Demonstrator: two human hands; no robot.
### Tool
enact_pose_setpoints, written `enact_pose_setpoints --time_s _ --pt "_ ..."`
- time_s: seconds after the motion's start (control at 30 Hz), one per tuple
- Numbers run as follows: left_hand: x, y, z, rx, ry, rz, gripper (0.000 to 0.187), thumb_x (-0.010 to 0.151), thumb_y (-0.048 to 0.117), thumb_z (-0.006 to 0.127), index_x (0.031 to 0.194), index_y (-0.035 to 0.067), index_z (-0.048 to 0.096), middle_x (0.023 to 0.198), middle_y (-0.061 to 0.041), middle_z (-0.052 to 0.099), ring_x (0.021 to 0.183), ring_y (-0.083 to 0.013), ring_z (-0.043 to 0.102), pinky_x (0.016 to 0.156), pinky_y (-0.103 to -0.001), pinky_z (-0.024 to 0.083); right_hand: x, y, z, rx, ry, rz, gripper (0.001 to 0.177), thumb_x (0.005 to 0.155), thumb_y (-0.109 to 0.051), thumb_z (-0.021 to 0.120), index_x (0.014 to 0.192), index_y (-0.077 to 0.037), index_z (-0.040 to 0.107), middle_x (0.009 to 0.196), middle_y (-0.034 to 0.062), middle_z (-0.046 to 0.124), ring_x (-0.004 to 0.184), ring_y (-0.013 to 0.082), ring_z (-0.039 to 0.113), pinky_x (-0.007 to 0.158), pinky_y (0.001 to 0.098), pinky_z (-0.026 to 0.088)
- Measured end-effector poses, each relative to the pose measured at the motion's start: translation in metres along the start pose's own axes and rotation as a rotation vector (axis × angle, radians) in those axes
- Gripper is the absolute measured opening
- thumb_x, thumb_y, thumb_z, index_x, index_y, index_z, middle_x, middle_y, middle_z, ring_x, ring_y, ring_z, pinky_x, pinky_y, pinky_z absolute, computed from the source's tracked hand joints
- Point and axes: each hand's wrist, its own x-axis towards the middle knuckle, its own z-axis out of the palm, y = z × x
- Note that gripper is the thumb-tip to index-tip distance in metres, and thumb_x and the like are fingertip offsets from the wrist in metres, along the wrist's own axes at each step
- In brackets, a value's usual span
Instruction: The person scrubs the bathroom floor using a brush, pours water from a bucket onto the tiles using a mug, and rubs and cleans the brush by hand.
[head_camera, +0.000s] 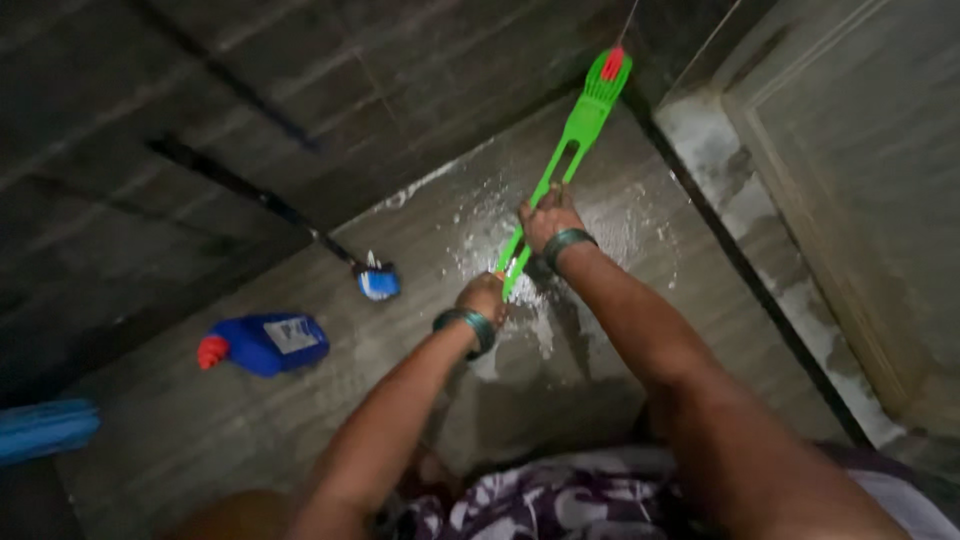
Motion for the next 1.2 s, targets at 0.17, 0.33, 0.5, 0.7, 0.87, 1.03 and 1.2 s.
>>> enact_pose_setpoints --time_s 0.17,0.33,0.5,0.7,0.87,1.03,1.2 --pt "-0.017 -0.057 -0.03 -0.146 0.049 -0.061 0.034 0.105 0.043 0.045 0.105 0.015 0.063 0.058 -0.007 0.05 0.048 -0.0217 0.047 0.045 -0.042 0.038 -0.004 -0.062 0.014 0.185 0.139 -0.012 0.056 0.096 -0.024 0.048 0.148 -0.003 0.044 0.142 0.0456 0.042 0.142 0.0609 0.029 0.119 0.0666 0.011" --pt "-0.1 -0.122 -0.11 0.154 0.22 0.039 0.04 0.104 0.047 0.047 0.1 0.011 0.064 0.061 -0.009 0.058 0.047 -0.0229 0.056 0.042 -0.041 0.044 -0.028 -0.163 0.001 0.273 0.121 -0.174 0.046 0.103 -0.02 0.039 0.143 0.003 0.045 0.14 0.0555 0.038 0.134 0.0624 0.034 0.118 0.0727 0.005" --pt "-0.062 -0.124 -0.11 0.093 0.116 -0.081 0.04 0.105 0.046 0.042 0.105 0.01 0.059 0.065 -0.011 0.057 0.049 -0.0259 0.057 0.044 -0.043 0.047 -0.018 -0.153 0.002 0.447 0.134 -0.164 0.046 0.098 -0.024 0.046 0.14 -0.005 0.046 0.143 0.0453 0.038 0.143 0.0593 0.028 0.121 0.0605 0.014" --pt "-0.02 -0.081 -0.005 0.492 0.283 0.149 0.035 0.102 0.04 0.044 0.109 0.01 0.062 0.102 -0.026 0.067 0.095 -0.0472 0.064 0.08 -0.057 0.051 -0.028 -0.06 0.014 0.628 -0.255 0.127 0.069 0.094 -0.022 0.055 0.157 -0.017 0.029 0.163 0.0416 0.01 0.131 0.0543 0.051 0.109 0.0542 0.045" --pt "-0.089 -0.089 -0.053 -0.157 0.183 -0.074 0.027 0.106 0.039 0.043 0.113 0.017 0.058 0.062 -0.01 0.053 0.045 -0.0248 0.049 0.039 -0.042 0.04 -0.023 -0.125 0.035 0.772 0.284 0.025 0.041 0.097 -0.022 0.053 0.136 -0.01 0.055 0.134 0.0341 0.053 0.119 0.0495 0.058 0.103 0.0536 0.049" --pt "-0.202 -0.094 -0.147 0.017 0.145 -0.277 0.028 0.106 0.036 0.041 0.117 0.013 0.051 0.065 -0.008 0.057 0.044 -0.018 0.048 0.036 -0.036 0.04 -0.044 -0.237 0.001 0.478 0.315 -0.213 0.047 0.092 -0.025 0.055 0.135 -0.008 0.055 0.136 0.0508 0.041 0.128 0.0667 0.041 0.113 0.0663 0.029" --pt "-0.188 -0.06 -0.125 0.074 0.094 -0.219 0.029 0.105 0.038 0.042 0.117 0.014 0.05 0.067 -0.008 0.058 0.044 -0.0188 0.05 0.037 -0.035 0.041 -0.043 -0.199 -0.026 0.343 0.138 -0.242 0.056 0.094 -0.027 0.051 0.143 0.0 0.044 0.134 0.0498 0.044 0.135 0.0652 0.036 0.114 0.0745 0.019"
